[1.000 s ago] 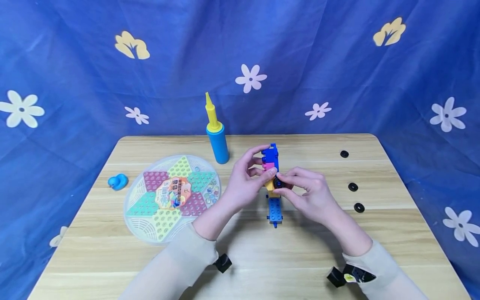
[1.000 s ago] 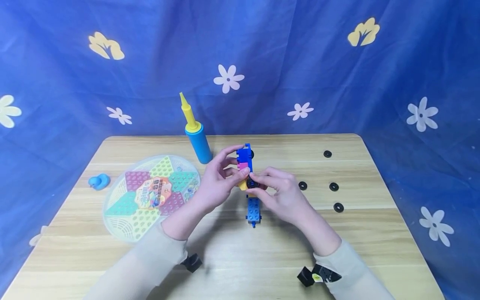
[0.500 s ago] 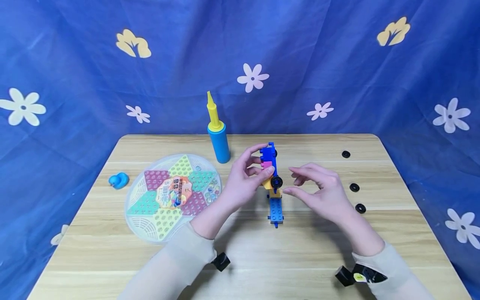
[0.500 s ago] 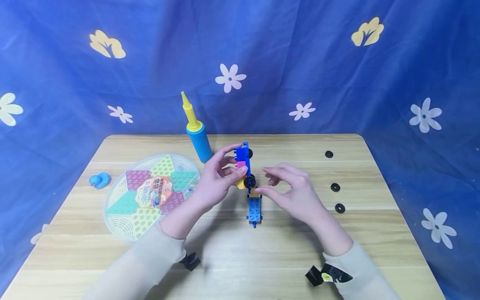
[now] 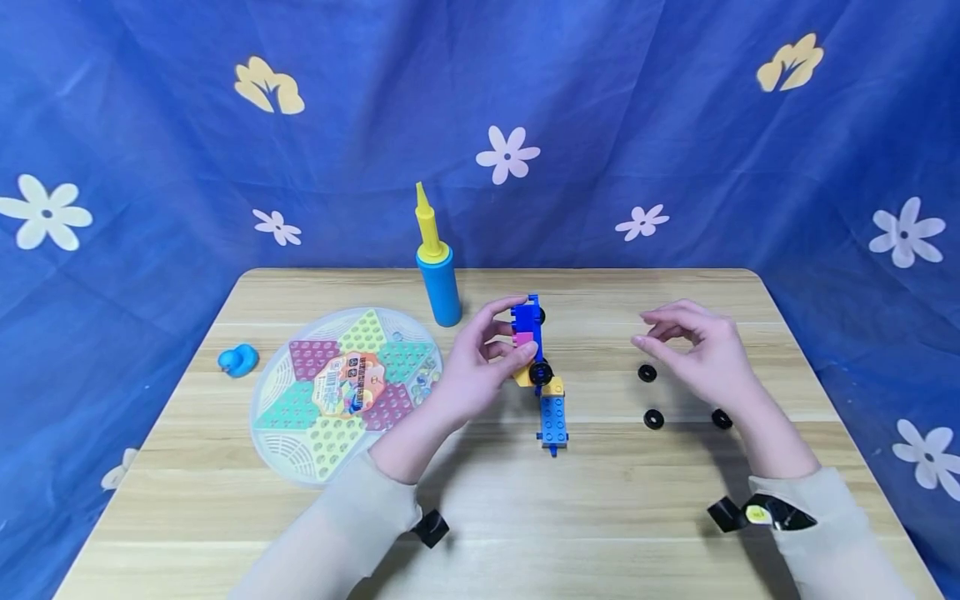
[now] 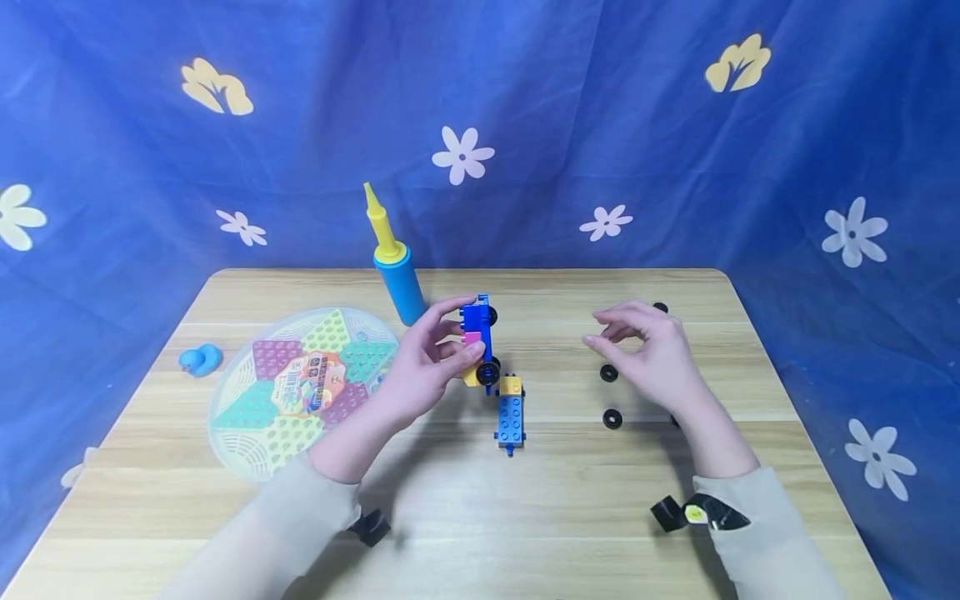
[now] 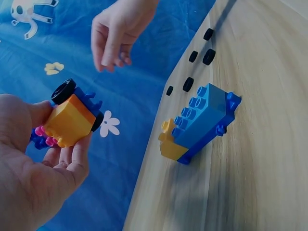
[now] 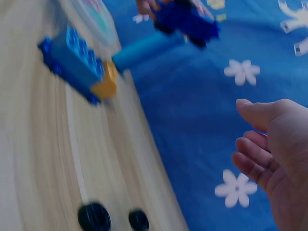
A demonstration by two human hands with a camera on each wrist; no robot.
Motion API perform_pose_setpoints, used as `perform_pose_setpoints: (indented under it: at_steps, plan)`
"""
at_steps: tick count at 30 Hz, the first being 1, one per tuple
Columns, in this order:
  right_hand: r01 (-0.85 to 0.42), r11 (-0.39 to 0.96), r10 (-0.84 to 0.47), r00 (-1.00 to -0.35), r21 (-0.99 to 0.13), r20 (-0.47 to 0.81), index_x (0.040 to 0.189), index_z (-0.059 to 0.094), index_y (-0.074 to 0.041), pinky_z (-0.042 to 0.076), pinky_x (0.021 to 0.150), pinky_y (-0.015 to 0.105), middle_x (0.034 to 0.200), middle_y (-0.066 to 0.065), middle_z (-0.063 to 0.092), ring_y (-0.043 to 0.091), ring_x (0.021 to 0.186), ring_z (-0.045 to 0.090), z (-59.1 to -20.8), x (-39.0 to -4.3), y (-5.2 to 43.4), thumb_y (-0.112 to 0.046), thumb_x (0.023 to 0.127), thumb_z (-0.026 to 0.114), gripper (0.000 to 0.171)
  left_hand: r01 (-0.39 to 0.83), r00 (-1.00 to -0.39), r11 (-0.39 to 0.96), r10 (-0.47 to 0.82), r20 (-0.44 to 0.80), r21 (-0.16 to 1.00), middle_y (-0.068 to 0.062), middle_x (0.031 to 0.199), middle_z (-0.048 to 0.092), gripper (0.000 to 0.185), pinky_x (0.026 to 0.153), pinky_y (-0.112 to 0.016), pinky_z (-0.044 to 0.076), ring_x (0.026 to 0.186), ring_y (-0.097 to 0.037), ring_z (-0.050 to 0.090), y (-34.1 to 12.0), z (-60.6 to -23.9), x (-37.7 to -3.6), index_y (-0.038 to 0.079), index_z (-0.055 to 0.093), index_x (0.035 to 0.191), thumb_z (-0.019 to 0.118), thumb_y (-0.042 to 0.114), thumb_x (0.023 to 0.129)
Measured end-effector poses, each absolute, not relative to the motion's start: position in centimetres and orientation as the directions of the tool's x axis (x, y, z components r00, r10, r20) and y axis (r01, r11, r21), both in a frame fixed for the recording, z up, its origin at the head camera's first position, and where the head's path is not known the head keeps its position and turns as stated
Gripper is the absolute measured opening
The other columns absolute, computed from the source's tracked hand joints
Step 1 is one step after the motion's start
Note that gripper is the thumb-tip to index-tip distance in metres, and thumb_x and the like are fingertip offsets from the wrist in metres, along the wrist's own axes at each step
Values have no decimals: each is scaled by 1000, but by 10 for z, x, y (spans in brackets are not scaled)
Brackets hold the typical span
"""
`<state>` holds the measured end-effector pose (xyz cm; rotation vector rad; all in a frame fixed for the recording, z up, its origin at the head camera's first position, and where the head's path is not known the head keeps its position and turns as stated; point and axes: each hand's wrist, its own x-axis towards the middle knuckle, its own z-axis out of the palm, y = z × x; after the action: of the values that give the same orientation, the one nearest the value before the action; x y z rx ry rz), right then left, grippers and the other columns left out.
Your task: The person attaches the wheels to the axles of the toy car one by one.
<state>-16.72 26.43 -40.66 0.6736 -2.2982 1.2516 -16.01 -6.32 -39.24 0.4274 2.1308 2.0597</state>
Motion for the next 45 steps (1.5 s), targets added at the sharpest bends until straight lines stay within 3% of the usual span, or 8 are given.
perform_pose_setpoints:
  at_steps: [7,10,14,22,30,35,38,45]
  plan:
    - [-409,550,-68,-891,-728,449,110,77,7,54,75,13,96,16,72,5,79,67,-423,-191,295,11,84,84,28,105,-948,17,304,95,994,-16,117,62,58,69,-31,59,84,-28,70,-67,-393,-160,27,56,151,75,6,100]
    - [-338,559,-13,-916,-757,400,113,77,7,53,75,12,97,11,73,3,80,66,-434,-203,310,4,86,85,28,106,-948,17,303,96,994,-16,116,62,59,68,-33,60,83,-28,69,-69,-396,-160,28,56,151,75,6,100]
    - [-267,576,40,-935,-773,353,115,76,5,53,75,11,101,5,73,3,82,66,-448,-217,326,-2,87,87,31,102,-950,25,299,90,994,-16,115,62,60,68,-36,60,81,-28,69,-71,-397,-160,28,56,152,75,6,99]
    - [-170,632,86,-954,-756,286,129,68,8,47,74,9,122,26,63,31,97,64,-476,-237,347,-9,91,85,46,73,-957,38,282,60,997,-15,115,62,60,69,-37,60,82,-29,69,-73,-396,-160,29,56,151,76,6,99]
    - [-32,705,178,-959,-708,220,135,63,8,42,77,21,121,21,55,26,95,56,-496,-246,364,-22,93,84,55,62,-960,39,275,49,997,-15,114,61,61,67,-34,59,83,-28,69,-76,-397,-160,29,56,151,76,5,99]
    - [-37,763,127,-970,-645,206,131,64,12,41,84,37,113,24,54,32,96,53,-501,-251,370,-26,99,76,51,50,-961,50,273,34,997,-15,115,61,60,71,-45,62,84,-29,70,-76,-397,-160,31,56,150,76,7,99]
    - [-95,792,68,-968,-603,242,127,66,13,40,86,47,108,26,55,37,98,53,-501,-253,370,-20,102,73,43,48,-961,51,274,32,998,-14,115,61,60,71,-42,61,85,-29,69,-77,-397,-160,31,56,150,76,8,99]
    - [-120,789,50,-965,-602,259,126,65,13,41,79,43,108,26,56,38,93,54,-501,-250,368,-15,106,67,35,67,-957,43,286,52,997,-15,115,61,60,67,-32,59,83,-30,69,-76,-397,-162,30,56,151,77,10,99]
